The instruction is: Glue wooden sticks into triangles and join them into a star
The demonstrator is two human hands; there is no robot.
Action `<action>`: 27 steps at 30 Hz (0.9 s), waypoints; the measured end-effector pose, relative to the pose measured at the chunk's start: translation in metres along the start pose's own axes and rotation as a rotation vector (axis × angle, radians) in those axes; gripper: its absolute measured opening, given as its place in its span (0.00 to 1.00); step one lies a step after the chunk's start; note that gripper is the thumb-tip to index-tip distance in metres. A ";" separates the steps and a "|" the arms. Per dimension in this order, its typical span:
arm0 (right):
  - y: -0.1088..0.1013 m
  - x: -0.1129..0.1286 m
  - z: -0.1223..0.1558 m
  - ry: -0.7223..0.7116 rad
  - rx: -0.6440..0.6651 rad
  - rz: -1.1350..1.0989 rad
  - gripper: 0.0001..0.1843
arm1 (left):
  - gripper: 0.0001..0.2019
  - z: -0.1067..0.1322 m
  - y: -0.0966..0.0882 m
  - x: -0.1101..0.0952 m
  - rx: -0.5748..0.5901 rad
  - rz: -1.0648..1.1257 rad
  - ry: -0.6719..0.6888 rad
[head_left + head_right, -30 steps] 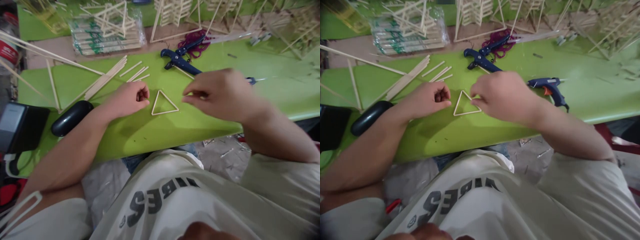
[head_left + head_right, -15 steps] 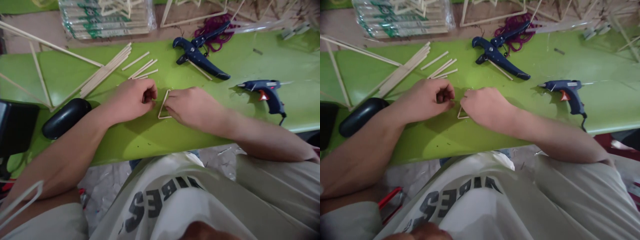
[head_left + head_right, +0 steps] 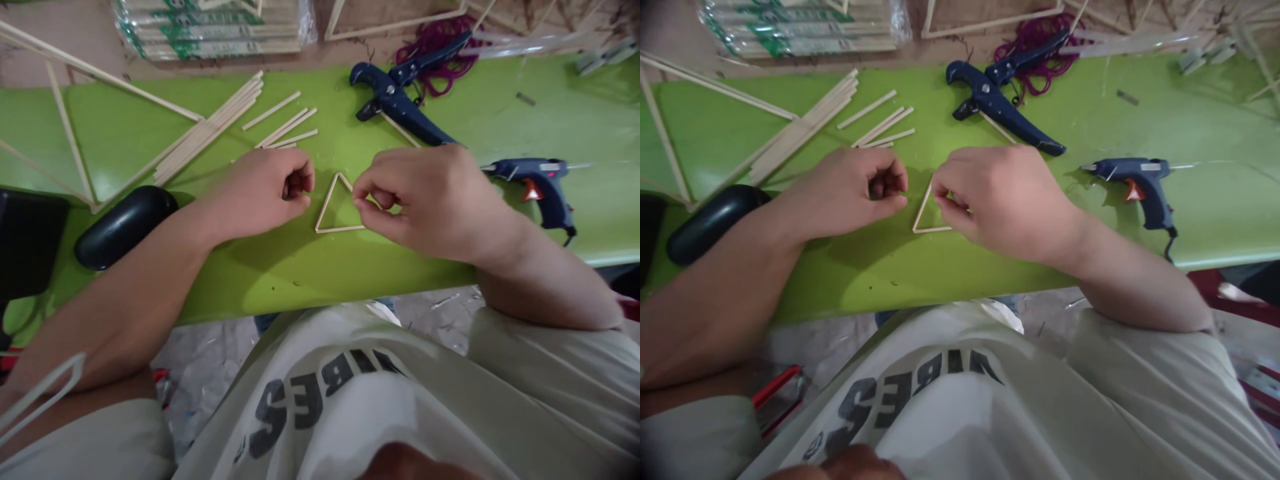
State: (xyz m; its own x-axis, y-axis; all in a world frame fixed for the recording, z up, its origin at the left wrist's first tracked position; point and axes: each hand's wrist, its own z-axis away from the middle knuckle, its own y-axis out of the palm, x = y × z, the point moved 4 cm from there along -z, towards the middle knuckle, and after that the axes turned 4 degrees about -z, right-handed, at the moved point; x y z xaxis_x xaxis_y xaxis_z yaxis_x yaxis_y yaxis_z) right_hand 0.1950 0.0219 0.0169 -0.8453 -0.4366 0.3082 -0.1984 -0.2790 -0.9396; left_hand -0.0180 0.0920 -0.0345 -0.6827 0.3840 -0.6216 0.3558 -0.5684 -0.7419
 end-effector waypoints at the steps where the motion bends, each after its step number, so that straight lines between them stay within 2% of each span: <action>1: 0.001 0.001 -0.001 -0.005 0.017 0.012 0.19 | 0.05 0.000 0.000 0.000 0.003 -0.002 -0.012; 5: 0.012 0.008 -0.005 -0.038 0.154 0.074 0.25 | 0.05 0.001 0.000 0.001 0.016 0.000 -0.014; 8: 0.023 0.010 -0.004 -0.053 0.206 0.130 0.27 | 0.05 0.001 0.001 0.002 0.006 0.005 0.017; 14: 0.026 0.009 0.003 -0.108 0.199 0.172 0.26 | 0.05 0.001 0.003 0.002 -0.002 0.013 0.033; 22: 0.028 0.003 0.001 -0.146 0.205 0.107 0.23 | 0.05 0.001 0.000 -0.002 0.001 -0.004 0.014; 27: 0.025 0.003 0.000 -0.118 0.212 0.162 0.20 | 0.05 0.003 0.001 -0.001 0.011 0.008 -0.015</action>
State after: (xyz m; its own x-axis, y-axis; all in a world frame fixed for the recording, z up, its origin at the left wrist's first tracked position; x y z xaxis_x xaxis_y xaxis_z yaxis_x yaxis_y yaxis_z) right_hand 0.1878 0.0137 -0.0054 -0.7916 -0.5829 0.1833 0.0534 -0.3648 -0.9295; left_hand -0.0190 0.0894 -0.0340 -0.6897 0.3686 -0.6233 0.3541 -0.5792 -0.7343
